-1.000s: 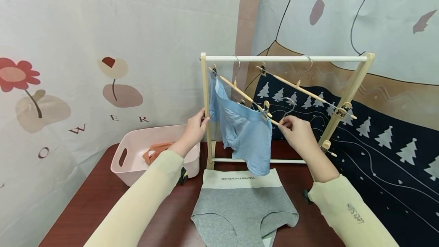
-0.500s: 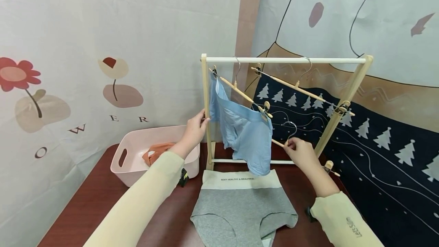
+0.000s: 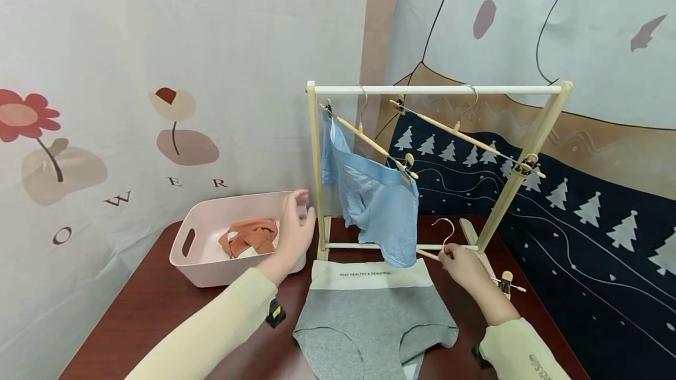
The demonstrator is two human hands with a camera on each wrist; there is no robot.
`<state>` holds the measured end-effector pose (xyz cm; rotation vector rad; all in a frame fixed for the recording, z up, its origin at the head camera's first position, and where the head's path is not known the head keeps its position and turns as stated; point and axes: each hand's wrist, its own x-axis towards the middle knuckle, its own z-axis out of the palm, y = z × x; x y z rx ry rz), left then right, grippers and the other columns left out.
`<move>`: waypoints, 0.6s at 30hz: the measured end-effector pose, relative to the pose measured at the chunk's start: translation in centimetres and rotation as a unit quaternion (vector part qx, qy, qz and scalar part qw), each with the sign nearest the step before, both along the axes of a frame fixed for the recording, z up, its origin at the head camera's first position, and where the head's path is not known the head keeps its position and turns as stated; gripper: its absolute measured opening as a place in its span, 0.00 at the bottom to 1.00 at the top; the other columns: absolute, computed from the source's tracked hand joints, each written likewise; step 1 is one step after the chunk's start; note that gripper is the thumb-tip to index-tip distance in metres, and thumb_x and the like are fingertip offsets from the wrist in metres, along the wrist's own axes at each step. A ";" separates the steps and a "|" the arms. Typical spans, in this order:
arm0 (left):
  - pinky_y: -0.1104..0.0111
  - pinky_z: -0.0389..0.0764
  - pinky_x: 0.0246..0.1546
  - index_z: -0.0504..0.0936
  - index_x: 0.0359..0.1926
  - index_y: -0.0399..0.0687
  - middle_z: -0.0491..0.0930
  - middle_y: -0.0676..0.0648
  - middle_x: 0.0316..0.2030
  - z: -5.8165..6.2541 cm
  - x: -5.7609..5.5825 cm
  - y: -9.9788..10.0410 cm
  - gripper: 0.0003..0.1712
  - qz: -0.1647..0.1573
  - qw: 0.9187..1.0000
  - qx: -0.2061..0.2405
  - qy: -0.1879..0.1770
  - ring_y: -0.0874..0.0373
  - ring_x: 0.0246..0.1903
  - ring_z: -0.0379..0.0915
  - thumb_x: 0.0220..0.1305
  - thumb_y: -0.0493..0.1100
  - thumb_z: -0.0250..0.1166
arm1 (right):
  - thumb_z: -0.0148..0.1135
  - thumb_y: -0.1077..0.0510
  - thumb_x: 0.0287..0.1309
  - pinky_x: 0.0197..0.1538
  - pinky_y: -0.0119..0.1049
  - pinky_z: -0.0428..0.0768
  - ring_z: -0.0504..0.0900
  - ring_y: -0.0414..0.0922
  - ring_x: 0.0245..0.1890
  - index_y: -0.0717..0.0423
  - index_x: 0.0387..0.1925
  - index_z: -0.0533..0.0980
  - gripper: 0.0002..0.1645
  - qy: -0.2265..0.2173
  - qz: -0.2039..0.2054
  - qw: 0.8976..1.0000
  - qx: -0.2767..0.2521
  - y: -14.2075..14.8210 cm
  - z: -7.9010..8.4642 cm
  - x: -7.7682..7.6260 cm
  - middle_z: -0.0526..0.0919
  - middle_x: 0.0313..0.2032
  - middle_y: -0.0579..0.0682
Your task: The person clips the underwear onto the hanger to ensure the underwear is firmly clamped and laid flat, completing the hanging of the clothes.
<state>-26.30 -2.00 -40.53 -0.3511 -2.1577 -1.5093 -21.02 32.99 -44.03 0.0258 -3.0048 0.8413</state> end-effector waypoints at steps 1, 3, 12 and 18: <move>0.64 0.76 0.42 0.69 0.56 0.37 0.70 0.39 0.48 -0.7 0.6 -0.1 0.19 -0.006 1.000 0.000 -0.008 0.48 0.48 0.69 0.63 0.31 0.55 | 0.51 0.61 0.65 0.24 0.35 0.66 0.68 0.43 0.21 0.63 0.34 0.76 0.10 -0.003 0.005 1.000 -0.003 -0.1 -0.3 0.0 0.81 0.27 0.54; 0.68 0.77 0.37 0.71 0.52 0.37 0.72 0.37 0.45 -2.2 1.9 -0.4 0.17 -0.024 0.999 -0.001 -0.036 0.46 0.44 0.71 0.61 0.30 0.57 | 0.50 0.61 0.65 0.24 0.35 0.65 0.67 0.43 0.21 0.62 0.32 0.75 0.10 -0.007 0.017 1.000 -0.010 -0.2 -0.9 0.1 0.80 0.26 0.53; 0.70 0.74 0.34 0.77 0.40 0.39 0.75 0.44 0.32 -7.7 6.1 -2.0 0.10 -0.059 0.983 -0.133 -0.112 0.56 0.32 0.72 0.57 0.29 0.58 | 0.52 0.62 0.63 0.25 0.34 0.65 0.66 0.42 0.21 0.61 0.28 0.74 0.09 -0.014 0.048 0.998 -0.026 -2.3 -2.4 0.5 0.78 0.25 0.51; 0.63 0.75 0.40 0.75 0.48 0.34 0.73 0.40 0.39 -8.7 7.3 -2.0 0.17 -0.058 0.962 -0.189 -0.187 0.49 0.39 0.72 0.56 0.31 0.60 | 0.55 0.61 0.62 0.30 0.37 0.74 0.78 0.45 0.28 0.68 0.39 0.77 0.12 -0.042 0.071 0.995 -0.059 -4.3 -3.4 -0.2 0.84 0.30 0.56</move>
